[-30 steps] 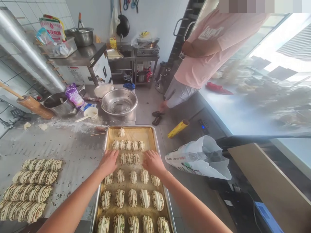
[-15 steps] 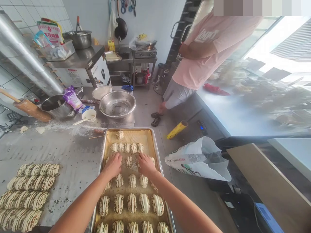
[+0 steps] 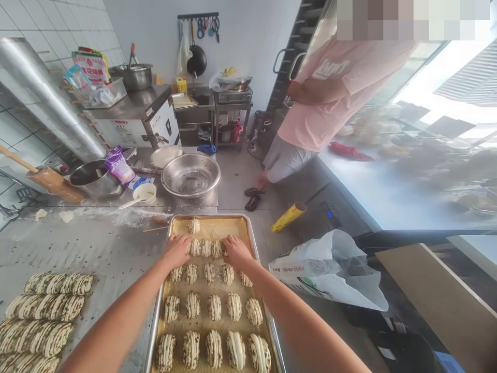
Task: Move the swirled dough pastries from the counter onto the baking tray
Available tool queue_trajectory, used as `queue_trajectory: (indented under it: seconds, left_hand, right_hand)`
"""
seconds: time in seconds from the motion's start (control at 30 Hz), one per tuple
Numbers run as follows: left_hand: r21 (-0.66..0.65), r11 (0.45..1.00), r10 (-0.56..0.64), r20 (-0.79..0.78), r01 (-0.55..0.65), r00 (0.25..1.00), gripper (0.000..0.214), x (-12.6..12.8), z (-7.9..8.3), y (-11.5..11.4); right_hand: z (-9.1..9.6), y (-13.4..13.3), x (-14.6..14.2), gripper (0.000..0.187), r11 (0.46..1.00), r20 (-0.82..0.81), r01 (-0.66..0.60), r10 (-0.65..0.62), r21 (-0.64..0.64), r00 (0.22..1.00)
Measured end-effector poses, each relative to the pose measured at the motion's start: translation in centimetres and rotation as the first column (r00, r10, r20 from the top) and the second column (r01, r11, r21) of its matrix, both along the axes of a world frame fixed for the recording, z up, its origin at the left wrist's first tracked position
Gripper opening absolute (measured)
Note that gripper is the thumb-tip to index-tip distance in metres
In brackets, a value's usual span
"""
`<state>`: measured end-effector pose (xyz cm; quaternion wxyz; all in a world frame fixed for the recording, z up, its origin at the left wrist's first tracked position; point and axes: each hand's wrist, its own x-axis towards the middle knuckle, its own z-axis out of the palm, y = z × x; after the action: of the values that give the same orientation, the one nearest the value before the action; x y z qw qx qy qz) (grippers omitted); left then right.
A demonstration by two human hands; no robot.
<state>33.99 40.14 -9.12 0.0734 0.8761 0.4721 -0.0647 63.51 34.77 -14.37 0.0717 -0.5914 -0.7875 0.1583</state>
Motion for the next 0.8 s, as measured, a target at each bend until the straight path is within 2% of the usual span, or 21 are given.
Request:
queue_trajectory:
  seconds: [0.07, 0.17, 0.23, 0.3, 0.43, 0.57, 0.67, 0.73, 0.8]
  left_hand:
    - [0.021, 1.000, -0.006, -0.018, 0.006, 1.000, 0.042, -0.7, 0.5, 0.0]
    - [0.052, 0.999, 0.010, -0.039, -0.008, 0.999, 0.038, -2.1, 1.0, -0.3]
    - [0.061, 0.998, 0.011, -0.041, -0.008, 0.999, 0.039, -2.7, 1.0, -0.5]
    - [0.063, 0.998, 0.016, -0.037, -0.013, 0.999, 0.044, -2.8, 0.9, -0.8]
    - [0.073, 0.997, 0.032, 0.001, -0.032, 0.999, 0.062, -1.2, 1.1, -1.5]
    - [0.029, 0.998, -0.056, 0.053, 0.054, 0.997, 0.075, 1.9, 0.9, -1.5]
    - [-0.023, 0.996, -0.084, 0.059, 0.085, 0.995, 0.074, 3.6, 0.3, -1.0]
    - [-0.037, 0.997, -0.065, 0.059, 0.067, 0.996, 0.065, 4.1, 0.1, -0.9]
    - [-0.036, 0.998, -0.054, 0.069, 0.056, 0.996, 0.066, 4.4, 0.1, -1.1]
  right_hand:
    - [-0.1, -0.2, 1.1, 0.047, 1.000, 0.048, 0.014, -0.014, 0.006, 0.999]
    - [0.5, -1.0, 3.3, 0.032, 0.999, 0.105, 0.043, -0.044, 0.011, 0.993]
    - [1.2, -1.4, 4.4, 0.036, 0.999, 0.113, 0.033, -0.034, 0.012, 0.993]
    - [1.9, -1.5, 4.7, 0.048, 1.000, 0.095, 0.018, -0.020, 0.018, 0.995]
    - [2.6, -1.1, 2.5, 0.075, 0.999, 0.014, 0.033, -0.034, 0.038, 0.999]
    - [2.0, 0.0, -1.2, 0.086, 0.999, -0.055, -0.037, 0.037, 0.005, 0.998]
    - [1.4, 0.8, -2.6, 0.071, 0.997, -0.062, -0.079, 0.078, -0.016, 0.995]
    - [1.2, 1.1, -2.3, 0.060, 0.997, -0.048, -0.069, 0.068, -0.021, 0.997]
    - [1.1, 1.1, -1.3, 0.054, 0.999, -0.027, -0.039, 0.038, -0.019, 0.999]
